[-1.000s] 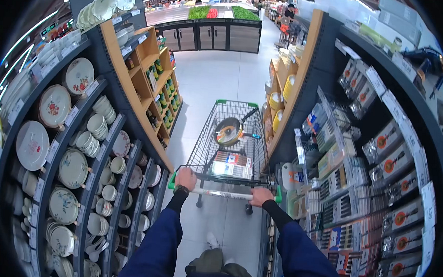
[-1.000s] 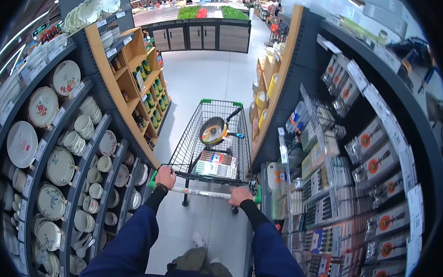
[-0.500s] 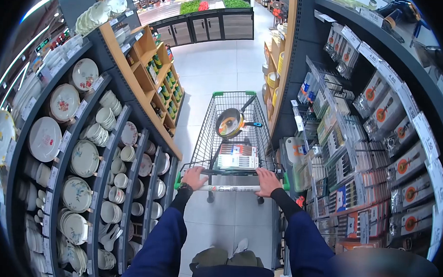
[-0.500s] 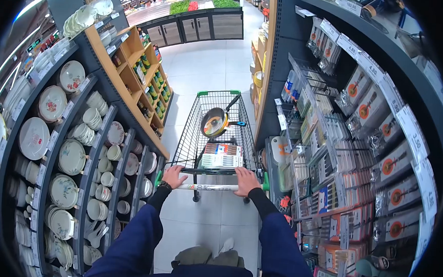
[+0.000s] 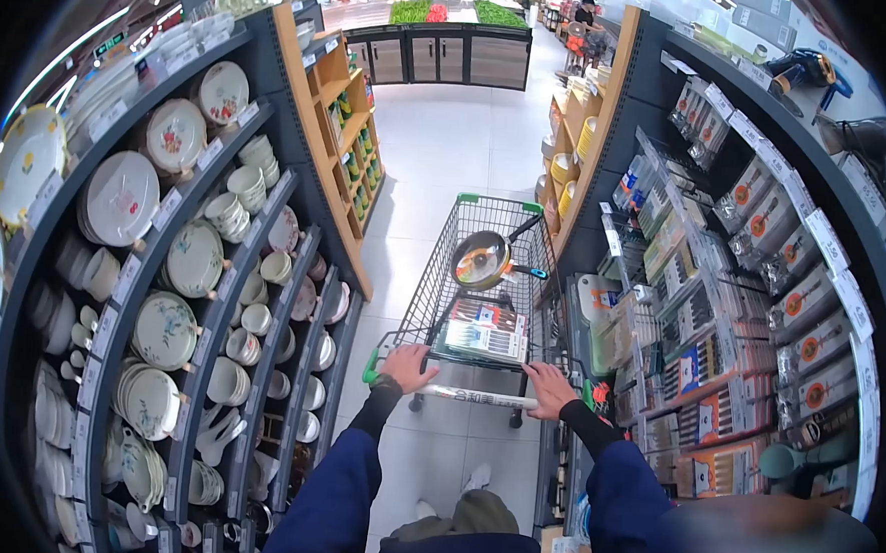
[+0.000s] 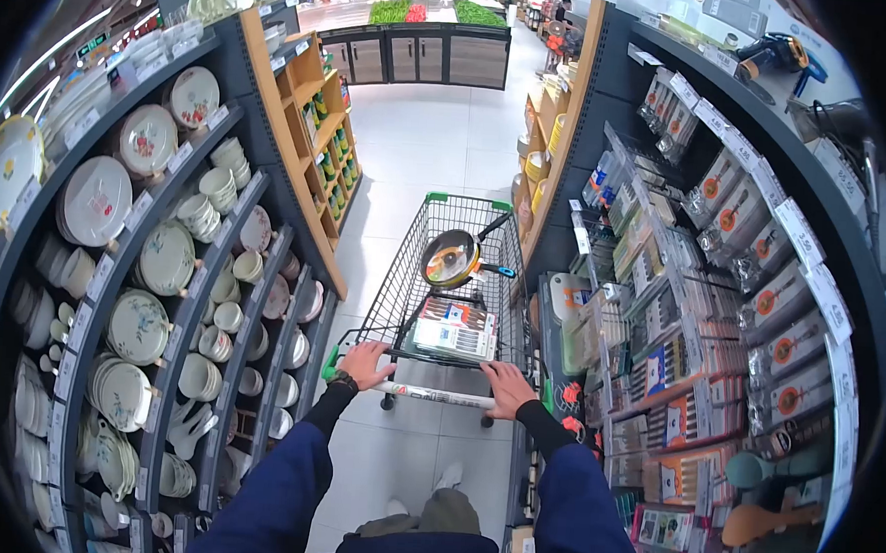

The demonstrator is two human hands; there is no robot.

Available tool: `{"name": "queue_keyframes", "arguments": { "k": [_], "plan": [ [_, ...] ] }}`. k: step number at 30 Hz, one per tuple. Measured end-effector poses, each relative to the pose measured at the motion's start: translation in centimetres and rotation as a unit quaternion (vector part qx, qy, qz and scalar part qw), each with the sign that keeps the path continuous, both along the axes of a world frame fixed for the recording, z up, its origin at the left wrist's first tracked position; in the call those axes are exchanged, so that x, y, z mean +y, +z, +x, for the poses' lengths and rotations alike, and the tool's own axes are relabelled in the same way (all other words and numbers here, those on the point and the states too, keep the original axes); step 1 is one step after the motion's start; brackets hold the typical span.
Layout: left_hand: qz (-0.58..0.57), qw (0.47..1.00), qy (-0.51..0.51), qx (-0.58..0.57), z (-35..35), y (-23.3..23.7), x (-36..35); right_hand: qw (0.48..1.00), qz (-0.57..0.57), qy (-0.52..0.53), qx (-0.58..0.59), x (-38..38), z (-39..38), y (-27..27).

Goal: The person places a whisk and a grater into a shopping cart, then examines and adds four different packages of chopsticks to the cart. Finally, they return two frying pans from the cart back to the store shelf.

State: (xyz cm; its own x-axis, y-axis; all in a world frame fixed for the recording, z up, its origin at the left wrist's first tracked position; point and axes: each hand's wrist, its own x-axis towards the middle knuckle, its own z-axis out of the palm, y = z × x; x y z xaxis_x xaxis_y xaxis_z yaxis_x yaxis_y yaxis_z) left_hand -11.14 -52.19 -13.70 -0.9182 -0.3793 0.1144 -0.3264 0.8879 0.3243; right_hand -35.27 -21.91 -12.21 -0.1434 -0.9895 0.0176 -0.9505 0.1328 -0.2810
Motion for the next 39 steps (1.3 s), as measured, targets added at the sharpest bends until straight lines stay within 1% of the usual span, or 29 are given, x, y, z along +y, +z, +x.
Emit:
{"name": "queue_keyframes", "arguments": {
  "k": [2, 3, 8, 15, 16, 25, 27, 29, 36, 37, 38, 39],
  "plan": [
    [-0.004, 1.0, 0.004, -0.002, 2.2, -0.5, 0.9, 1.0, -0.01, -0.012, -0.01, 1.0, 2.7, 0.6],
    [-0.014, 1.0, 0.001, 0.025, 3.3, -0.6, 1.4, 1.0, -0.001, -0.01, -0.004, 1.3, 4.1, 1.0],
    [0.014, 1.0, 0.011, 0.018, 7.8, -0.7, 3.2, 0.999, -0.025, -0.023, -0.016, 3.8, 9.7, 1.4],
    [0.033, 0.999, 0.012, 0.002, 12.6, 0.2, 5.8, 0.999, -0.012, -0.049, -0.022, 7.0, 15.2, 0.6],
    [0.034, 0.999, 0.008, 0.018, 13.1, 0.2, 6.2, 0.998, -0.015, -0.048, -0.028, 7.4, 15.8, 0.7],
    [0.03, 1.0, 0.009, -0.001, 16.3, 0.7, 10.6, 0.997, -0.037, -0.058, -0.027, 12.2, 19.0, 0.3],
    [0.058, 0.997, 0.032, -0.028, 16.9, 1.0, 12.0, 0.998, -0.027, -0.054, -0.021, 13.5, 19.5, 0.1],
    [0.057, 0.998, 0.027, -0.03, 17.5, 0.8, 13.3, 0.998, -0.03, -0.051, -0.023, 14.9, 19.8, -0.1],
    [0.025, 0.999, 0.033, -0.018, 19.7, -2.5, 18.8, 0.998, -0.047, -0.033, -0.024, 21.0, 20.3, -1.0],
    [0.025, 0.999, 0.038, -0.014, 20.0, -2.5, 19.9, 0.998, -0.048, -0.029, -0.026, 21.9, 20.3, -0.9],
    [0.046, 0.998, 0.044, -0.028, 20.2, -1.2, 21.5, 0.998, -0.05, -0.026, -0.018, 22.6, 19.9, -0.5],
    [0.021, 0.999, 0.035, -0.014, 21.1, -2.9, 22.6, 0.998, -0.052, -0.025, -0.019, 24.4, 20.9, -1.0]
  ]
}}
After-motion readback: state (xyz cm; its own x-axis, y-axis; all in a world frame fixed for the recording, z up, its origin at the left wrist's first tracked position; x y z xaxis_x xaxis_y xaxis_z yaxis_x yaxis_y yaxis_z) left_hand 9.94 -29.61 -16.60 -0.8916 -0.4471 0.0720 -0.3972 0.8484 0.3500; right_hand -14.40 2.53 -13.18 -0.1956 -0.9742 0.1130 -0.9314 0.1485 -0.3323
